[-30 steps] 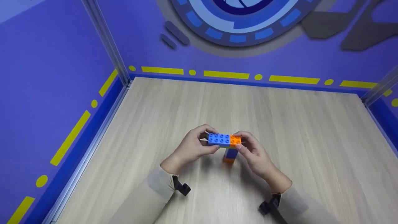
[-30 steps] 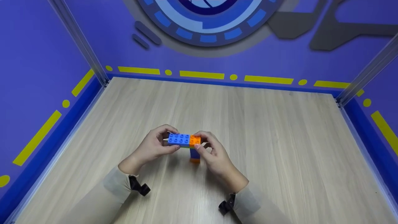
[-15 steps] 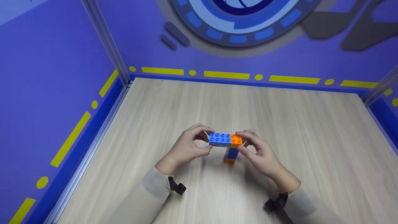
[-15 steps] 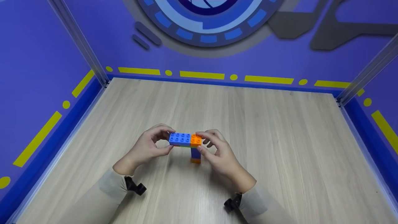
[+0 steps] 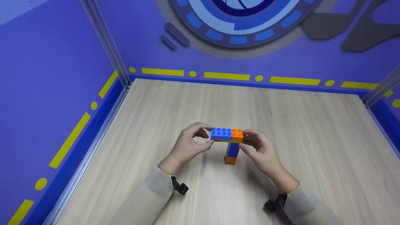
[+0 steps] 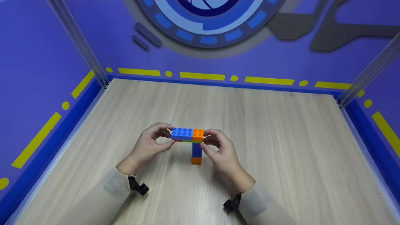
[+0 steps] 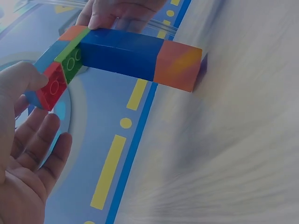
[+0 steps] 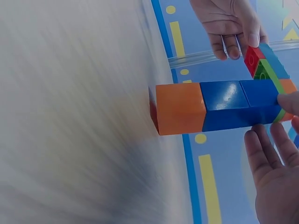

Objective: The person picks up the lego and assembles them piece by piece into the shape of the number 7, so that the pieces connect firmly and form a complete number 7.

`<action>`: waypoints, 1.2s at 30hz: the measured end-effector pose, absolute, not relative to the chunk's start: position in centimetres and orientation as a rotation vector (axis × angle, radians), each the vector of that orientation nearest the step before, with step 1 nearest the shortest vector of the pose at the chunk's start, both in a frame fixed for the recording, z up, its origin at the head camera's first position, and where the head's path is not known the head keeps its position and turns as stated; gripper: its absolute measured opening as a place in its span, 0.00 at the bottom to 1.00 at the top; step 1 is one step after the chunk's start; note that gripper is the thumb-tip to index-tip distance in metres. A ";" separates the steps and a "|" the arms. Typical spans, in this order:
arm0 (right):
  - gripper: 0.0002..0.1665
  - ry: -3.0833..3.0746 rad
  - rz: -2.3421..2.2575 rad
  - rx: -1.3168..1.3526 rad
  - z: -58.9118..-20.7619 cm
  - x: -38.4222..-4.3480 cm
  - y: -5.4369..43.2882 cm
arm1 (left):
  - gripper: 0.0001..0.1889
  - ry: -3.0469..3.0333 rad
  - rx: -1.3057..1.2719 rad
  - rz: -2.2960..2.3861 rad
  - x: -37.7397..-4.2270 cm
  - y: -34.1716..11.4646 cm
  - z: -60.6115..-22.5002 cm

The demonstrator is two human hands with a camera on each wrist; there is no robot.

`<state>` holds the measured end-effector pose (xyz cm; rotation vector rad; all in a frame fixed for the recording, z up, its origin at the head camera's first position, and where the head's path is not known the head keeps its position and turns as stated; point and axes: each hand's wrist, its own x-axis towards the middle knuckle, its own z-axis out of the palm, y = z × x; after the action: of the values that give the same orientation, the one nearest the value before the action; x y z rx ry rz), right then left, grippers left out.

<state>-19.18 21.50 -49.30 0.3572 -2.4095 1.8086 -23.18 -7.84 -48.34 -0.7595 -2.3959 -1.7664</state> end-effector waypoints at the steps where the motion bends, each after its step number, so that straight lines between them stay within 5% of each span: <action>1: 0.28 -2.415 1.812 0.338 -49.3 -19.2 21.5 | 0.21 -2.389 -0.756 -1.755 -23.3 -7.8 -48.4; 36: 0.46 -2.532 1.836 0.190 -50.6 -22.3 22.1 | 0.19 -2.494 -0.558 -1.690 -27.3 -5.4 -50.0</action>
<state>-22.35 22.13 -50.61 0.1904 -2.5322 1.8362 -27.32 -5.43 -50.04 -0.5578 -2.4939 -1.6904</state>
